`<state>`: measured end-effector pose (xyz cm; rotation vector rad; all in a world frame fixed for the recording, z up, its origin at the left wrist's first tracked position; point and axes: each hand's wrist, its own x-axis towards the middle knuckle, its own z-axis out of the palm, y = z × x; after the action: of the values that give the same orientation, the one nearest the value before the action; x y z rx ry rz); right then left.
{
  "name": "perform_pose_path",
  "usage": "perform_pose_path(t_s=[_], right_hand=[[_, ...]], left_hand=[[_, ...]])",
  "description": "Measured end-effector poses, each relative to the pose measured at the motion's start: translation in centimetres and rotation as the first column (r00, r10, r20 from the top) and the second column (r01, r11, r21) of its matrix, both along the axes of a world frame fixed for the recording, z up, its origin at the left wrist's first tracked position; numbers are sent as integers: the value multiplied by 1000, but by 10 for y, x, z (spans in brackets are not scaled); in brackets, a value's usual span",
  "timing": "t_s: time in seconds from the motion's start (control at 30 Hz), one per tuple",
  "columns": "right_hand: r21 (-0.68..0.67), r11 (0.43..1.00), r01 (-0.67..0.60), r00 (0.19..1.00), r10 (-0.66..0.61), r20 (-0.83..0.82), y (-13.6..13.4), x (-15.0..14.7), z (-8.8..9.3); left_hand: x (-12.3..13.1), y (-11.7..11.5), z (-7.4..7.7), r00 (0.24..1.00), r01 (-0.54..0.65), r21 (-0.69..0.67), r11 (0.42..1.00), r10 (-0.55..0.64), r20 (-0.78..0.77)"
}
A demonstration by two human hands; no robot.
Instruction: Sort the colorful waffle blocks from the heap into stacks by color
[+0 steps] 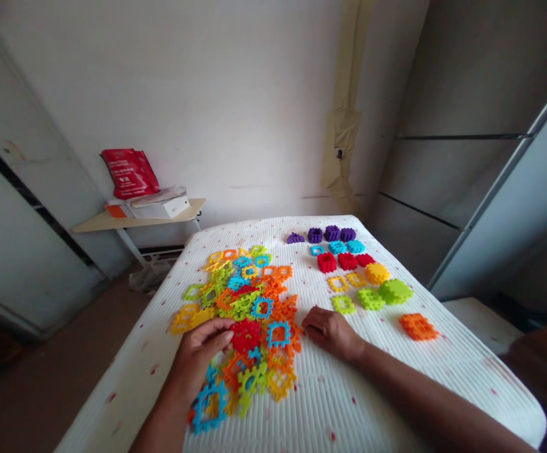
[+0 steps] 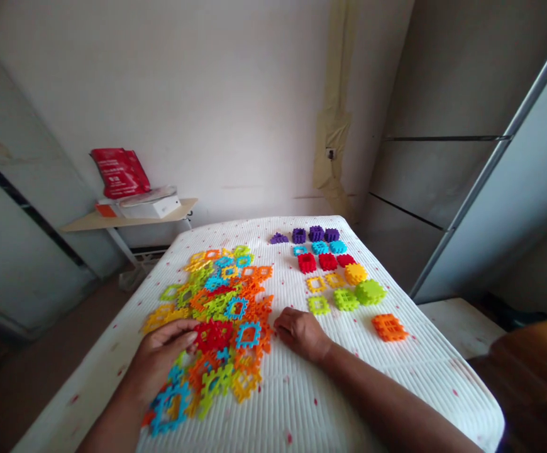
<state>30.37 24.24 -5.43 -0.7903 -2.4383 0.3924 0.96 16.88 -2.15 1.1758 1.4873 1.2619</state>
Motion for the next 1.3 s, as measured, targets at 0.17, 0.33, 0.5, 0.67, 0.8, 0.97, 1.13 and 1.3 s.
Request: perform_pose_path(t_s=[0.17,0.33,0.5,0.67,0.8,0.97,1.13,1.3], right_hand=[[-29,993,117,968,-121,-218,6,-1,13],[29,995,95,955,-83,-283,11,-17,40],[160,987,-22,993,40,-110,17,-31,53],[186,981,-55,994,37,99,15,-40,61],[152,986,-70,977,37,210,7,-44,66],[178,982,-63,970,18,241,23,-23,73],[279,909,308,901,-373,222,85,40,102],[230,839,493,622,-525,581,139,82,106]], left_hand=[[28,24,12,976,-20,34,999,12,217],[56,48,26,978,-2,31,1000,-4,210],[64,58,25,964,63,22,998,-66,256],[69,58,17,956,94,12,996,-93,279],[73,56,12,954,152,25,988,-153,258],[68,54,16,985,144,67,987,-150,85],[38,58,18,974,-172,272,947,205,-99],[18,62,8,935,-263,280,923,315,-161]])
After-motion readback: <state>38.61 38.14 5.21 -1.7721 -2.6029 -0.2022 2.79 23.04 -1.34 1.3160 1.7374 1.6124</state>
